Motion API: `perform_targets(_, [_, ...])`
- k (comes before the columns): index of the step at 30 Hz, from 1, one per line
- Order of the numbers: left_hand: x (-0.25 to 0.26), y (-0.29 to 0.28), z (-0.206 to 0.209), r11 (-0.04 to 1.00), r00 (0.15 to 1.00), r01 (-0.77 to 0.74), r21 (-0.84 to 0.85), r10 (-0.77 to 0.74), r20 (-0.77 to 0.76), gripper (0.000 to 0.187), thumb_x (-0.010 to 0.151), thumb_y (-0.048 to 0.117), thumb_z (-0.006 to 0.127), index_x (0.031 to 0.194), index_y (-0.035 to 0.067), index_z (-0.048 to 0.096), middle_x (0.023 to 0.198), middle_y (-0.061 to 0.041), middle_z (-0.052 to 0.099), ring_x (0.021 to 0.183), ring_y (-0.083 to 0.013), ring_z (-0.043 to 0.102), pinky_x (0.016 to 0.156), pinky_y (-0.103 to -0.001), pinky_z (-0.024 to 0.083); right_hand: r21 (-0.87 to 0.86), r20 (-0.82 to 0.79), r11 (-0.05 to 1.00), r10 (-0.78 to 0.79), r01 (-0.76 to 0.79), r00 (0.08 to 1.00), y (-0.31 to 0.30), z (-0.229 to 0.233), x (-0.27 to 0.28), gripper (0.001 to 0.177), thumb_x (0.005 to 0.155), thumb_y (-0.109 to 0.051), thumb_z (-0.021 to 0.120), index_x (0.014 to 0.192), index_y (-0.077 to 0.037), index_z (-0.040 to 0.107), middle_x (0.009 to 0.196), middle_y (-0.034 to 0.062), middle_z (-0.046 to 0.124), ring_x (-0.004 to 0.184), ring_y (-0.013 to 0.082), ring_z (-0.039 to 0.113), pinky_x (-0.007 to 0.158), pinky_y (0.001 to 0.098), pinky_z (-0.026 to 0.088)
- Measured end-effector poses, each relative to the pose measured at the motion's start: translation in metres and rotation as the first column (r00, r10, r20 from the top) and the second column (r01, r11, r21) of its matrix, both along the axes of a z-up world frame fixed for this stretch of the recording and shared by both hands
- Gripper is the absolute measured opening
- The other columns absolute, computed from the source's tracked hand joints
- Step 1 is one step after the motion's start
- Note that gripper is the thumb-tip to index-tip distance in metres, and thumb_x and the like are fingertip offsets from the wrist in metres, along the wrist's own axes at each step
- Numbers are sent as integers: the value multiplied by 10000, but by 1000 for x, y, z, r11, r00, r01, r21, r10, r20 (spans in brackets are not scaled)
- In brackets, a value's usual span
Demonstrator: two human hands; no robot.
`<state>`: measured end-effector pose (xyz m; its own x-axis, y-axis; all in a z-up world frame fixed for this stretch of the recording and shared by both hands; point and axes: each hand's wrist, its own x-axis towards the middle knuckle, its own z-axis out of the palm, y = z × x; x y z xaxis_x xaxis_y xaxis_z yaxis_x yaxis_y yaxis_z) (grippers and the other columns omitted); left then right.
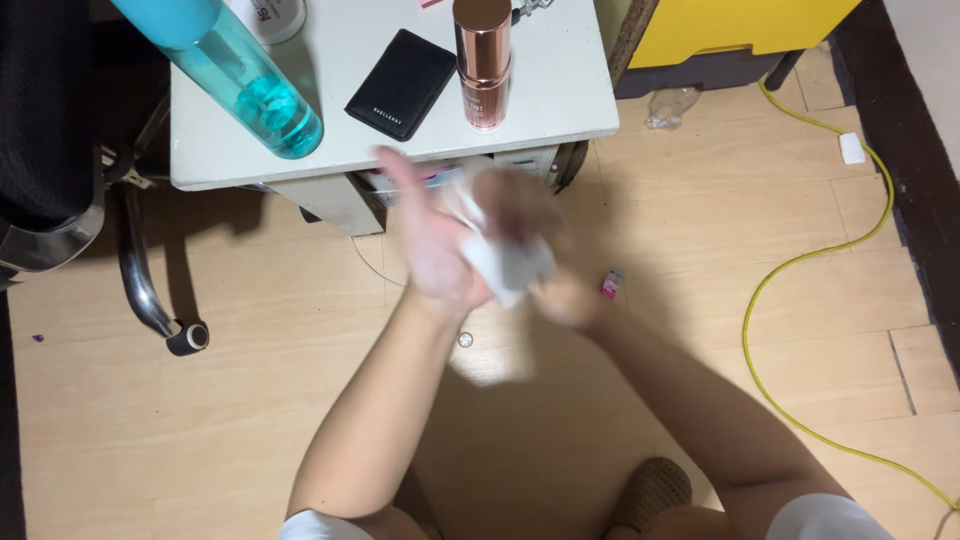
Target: Organize personal care items, electronics, and supplies on a desk and into a storage basket.
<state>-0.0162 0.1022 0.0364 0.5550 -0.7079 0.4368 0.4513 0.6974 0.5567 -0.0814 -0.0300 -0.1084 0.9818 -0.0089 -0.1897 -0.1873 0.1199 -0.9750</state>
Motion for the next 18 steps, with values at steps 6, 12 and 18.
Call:
perform_targets(6, [11,25,32,689,597,-714,125,505,624,879,1023,750,119,915,25,603,940,-125,603,963,-295,565,956,-397,443,39,445,973,185,-226,876,20,-55,-12,251,1204,-224,443,1064,-62,574,969,36,569,956,135,560,932,313,477])
perform_targets(12, [17,35,24,334,198,-912,238,-151,968,956,1018,770,69,865,49,678,902,-133,652,938,-368,626,893,-471,469,-454,556,851,39,263,831,1,94,-15,110,1028,-110,650,1070,-15,684,815,85,637,718,177,578,655,328,476])
perform_targets(18, [28,29,-22,489,660,-403,774,-431,616,1021,936,790,7,793,74,722,775,-66,728,807,-246,696,782,-375,550,-474,763,816,194,331,616,-21,117,-15,141,1028,-109,704,1078,-14,613,912,73,708,752,141,700,626,285,550])
